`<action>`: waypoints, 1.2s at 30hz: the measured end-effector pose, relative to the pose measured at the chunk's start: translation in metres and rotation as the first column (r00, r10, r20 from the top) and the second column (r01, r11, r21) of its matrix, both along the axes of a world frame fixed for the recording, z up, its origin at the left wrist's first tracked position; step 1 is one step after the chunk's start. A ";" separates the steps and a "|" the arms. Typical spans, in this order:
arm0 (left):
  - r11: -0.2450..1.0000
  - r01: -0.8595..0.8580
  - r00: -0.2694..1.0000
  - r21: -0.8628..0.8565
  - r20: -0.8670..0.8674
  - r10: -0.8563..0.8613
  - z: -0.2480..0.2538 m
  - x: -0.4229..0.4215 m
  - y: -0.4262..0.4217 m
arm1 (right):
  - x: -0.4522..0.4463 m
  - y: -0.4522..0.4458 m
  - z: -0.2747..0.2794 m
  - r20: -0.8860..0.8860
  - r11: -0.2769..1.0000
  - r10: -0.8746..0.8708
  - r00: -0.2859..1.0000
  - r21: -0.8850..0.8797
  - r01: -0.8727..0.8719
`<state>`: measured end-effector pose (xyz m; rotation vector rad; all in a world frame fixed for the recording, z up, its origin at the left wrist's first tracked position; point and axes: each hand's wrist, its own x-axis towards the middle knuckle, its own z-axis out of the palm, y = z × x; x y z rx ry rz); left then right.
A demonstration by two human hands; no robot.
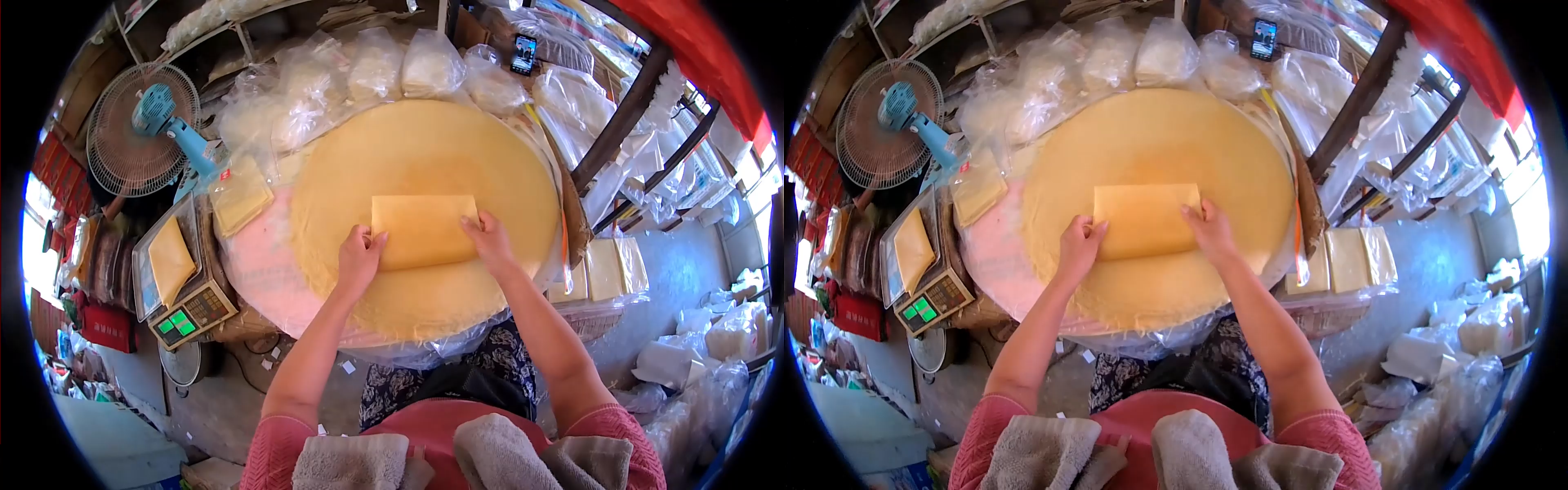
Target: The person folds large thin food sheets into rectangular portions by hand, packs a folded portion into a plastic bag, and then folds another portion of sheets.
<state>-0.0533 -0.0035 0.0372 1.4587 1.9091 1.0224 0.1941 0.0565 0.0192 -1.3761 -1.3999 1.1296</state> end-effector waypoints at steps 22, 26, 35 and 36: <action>0.972 0.230 0.746 -0.042 -0.635 -0.203 -0.019 0.042 0.039 | -0.007 -0.014 -0.034 0.092 0.909 -0.242 0.966 0.370 0.192; 0.973 0.224 0.723 -0.044 -0.662 -0.197 -0.020 0.045 0.037 | 0.010 -0.055 -0.009 0.073 0.986 -0.163 0.984 0.048 0.160; 0.967 0.224 0.780 0.120 -0.617 -0.104 -0.041 0.043 0.037 | -0.019 -0.015 0.055 0.819 0.758 -0.083 0.568 0.422 -0.497; 0.973 0.208 0.782 0.100 -0.614 -0.104 -0.040 0.041 0.037 | -0.027 -0.005 0.050 0.856 0.746 -0.057 0.514 0.379 -0.547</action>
